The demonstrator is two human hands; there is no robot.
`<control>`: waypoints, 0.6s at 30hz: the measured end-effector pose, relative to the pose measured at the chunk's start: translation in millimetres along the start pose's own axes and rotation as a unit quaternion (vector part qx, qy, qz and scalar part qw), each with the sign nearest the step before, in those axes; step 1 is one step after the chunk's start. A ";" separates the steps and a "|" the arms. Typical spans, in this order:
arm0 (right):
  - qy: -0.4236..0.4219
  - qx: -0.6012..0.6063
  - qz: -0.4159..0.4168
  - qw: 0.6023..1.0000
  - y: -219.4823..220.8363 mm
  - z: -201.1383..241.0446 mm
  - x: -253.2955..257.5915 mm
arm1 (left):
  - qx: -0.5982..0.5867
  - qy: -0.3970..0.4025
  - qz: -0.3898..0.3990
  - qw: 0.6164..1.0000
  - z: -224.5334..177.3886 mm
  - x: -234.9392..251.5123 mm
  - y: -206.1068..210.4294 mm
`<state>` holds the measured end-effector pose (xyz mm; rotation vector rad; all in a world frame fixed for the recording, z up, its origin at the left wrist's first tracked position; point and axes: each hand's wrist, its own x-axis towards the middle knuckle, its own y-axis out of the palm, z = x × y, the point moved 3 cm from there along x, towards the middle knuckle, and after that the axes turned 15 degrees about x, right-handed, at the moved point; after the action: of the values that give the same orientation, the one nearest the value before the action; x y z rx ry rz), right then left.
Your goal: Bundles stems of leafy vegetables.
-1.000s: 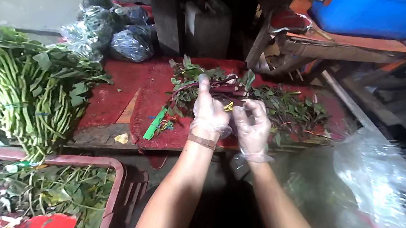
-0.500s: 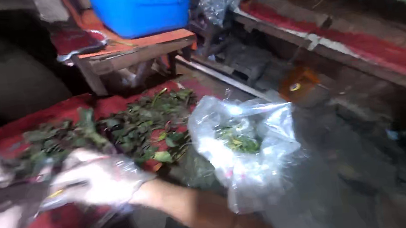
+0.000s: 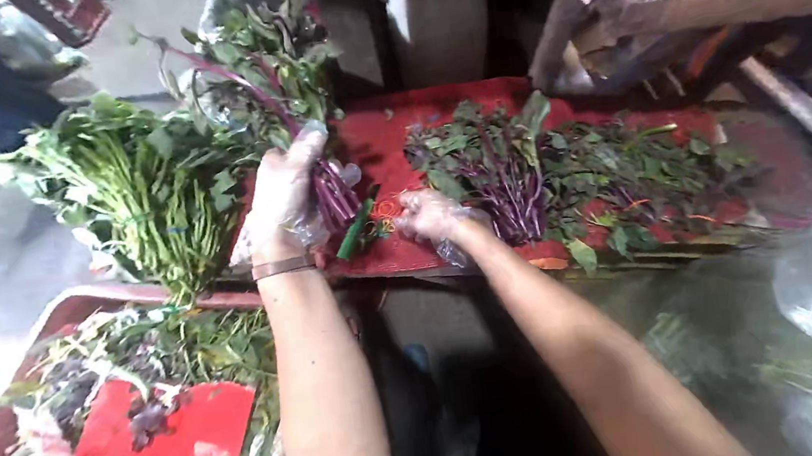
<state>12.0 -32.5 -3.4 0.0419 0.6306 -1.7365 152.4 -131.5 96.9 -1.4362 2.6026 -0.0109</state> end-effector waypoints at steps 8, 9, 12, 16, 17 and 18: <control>-0.100 0.117 -0.147 0.977 -15.2 -6.5 -62.7 | 0.058 -0.029 0.042 0.997 9.9 7.6 19.3; -0.117 0.122 -0.144 0.975 -12.1 -12.8 -76.0 | 0.059 -0.029 0.058 0.996 13.1 10.3 26.9; -0.117 0.147 -0.128 0.974 -5.7 -31.4 -116.0 | 0.059 -0.029 0.118 0.991 16.9 11.3 60.7; -0.112 0.208 -0.175 0.956 -11.1 -56.9 -159.4 | 0.061 -0.003 0.201 0.978 18.6 2.6 127.6; -0.111 0.226 -0.200 0.947 -14.8 -63.4 -167.6 | 0.065 -0.001 0.218 0.974 22.2 0.0 146.5; -0.111 0.243 -0.227 0.937 -19.7 -69.6 -174.9 | 0.095 0.004 0.226 0.969 28.4 -1.5 164.0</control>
<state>20.8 156.2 7.1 0.0474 0.0247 -2.2735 19.8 -40.1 54.7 -0.7607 2.7810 -0.2020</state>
